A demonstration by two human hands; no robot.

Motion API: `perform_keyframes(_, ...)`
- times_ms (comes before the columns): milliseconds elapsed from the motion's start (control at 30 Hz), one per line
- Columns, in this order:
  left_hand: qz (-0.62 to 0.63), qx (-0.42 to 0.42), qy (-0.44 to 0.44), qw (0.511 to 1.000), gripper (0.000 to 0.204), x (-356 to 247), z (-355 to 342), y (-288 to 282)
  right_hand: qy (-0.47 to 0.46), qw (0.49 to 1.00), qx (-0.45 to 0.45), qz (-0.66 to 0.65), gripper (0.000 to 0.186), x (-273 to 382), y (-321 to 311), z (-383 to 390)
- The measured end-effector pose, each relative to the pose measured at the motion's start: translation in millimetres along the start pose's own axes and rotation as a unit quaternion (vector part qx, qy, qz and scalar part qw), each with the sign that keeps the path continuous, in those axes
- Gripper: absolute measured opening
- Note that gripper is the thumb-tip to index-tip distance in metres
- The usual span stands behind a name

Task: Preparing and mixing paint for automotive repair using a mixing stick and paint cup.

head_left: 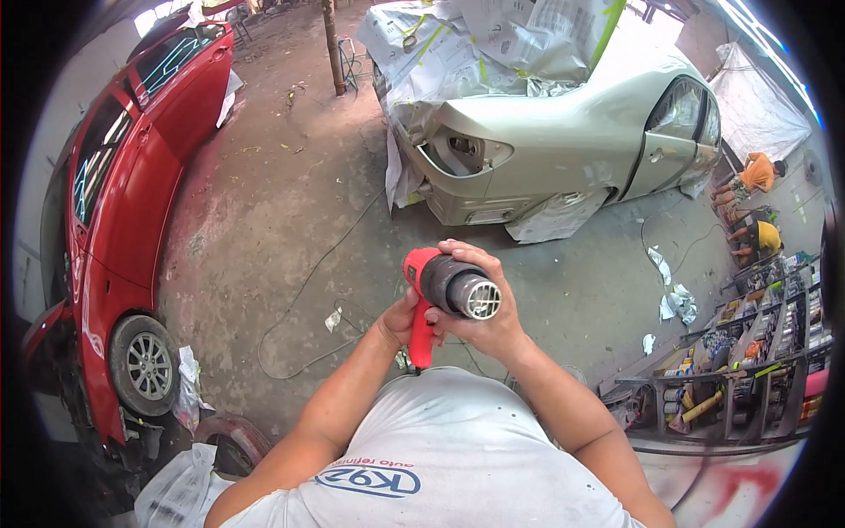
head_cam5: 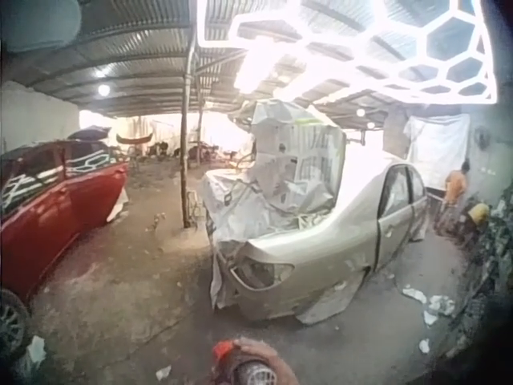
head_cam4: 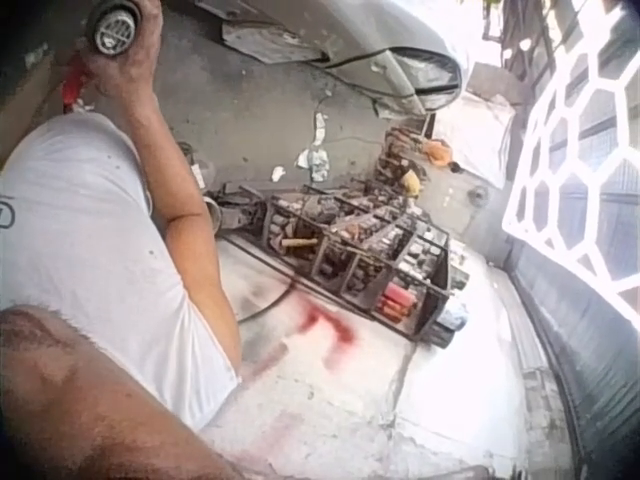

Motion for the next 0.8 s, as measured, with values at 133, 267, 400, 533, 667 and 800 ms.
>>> perform_keyframes(133,-0.002,0.059,-0.025,0.998,0.068,-6.2,-3.4,21.6,-0.001,0.998,-0.029,-0.063,0.067,2.5,-5.6,-7.6)
perform_keyframes(267,0.004,0.046,-0.027,0.999,0.065,-9.0,-3.3,40.3,-0.002,0.992,0.028,-0.126,0.068,3.6,-22.5,-21.8)
perform_keyframes(400,-0.008,0.027,-0.073,0.997,0.064,-12.5,-6.4,64.9,0.043,0.97,0.12,-0.206,0.066,5.5,-59.0,-39.3)
perform_keyframes(533,-0.053,-0.132,-0.051,0.988,0.062,-19.9,-8.2,65.2,-0.055,0.94,-0.059,-0.332,0.072,24.8,-111.4,-52.7)
perform_keyframes(667,-0.038,-0.163,-0.004,0.986,0.062,-30.1,2.0,48.9,-0.04,0.943,-0.219,-0.246,0.071,42.8,-171.4,-46.1)
perform_keyframes(800,-0.049,-0.091,0.033,0.994,0.063,-35.4,12.5,34.6,-0.027,0.945,-0.269,-0.182,0.067,28.5,-180.1,-18.5)
Point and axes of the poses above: each hand's wrist, its own z-axis away from the middle knuckle, its own y-axis out of the palm, x = y × z, the point moved 3 cm from there along -z, towards the middle knuckle, and after that the axes turned 6 degrees about -z, right-handed, at the moved point
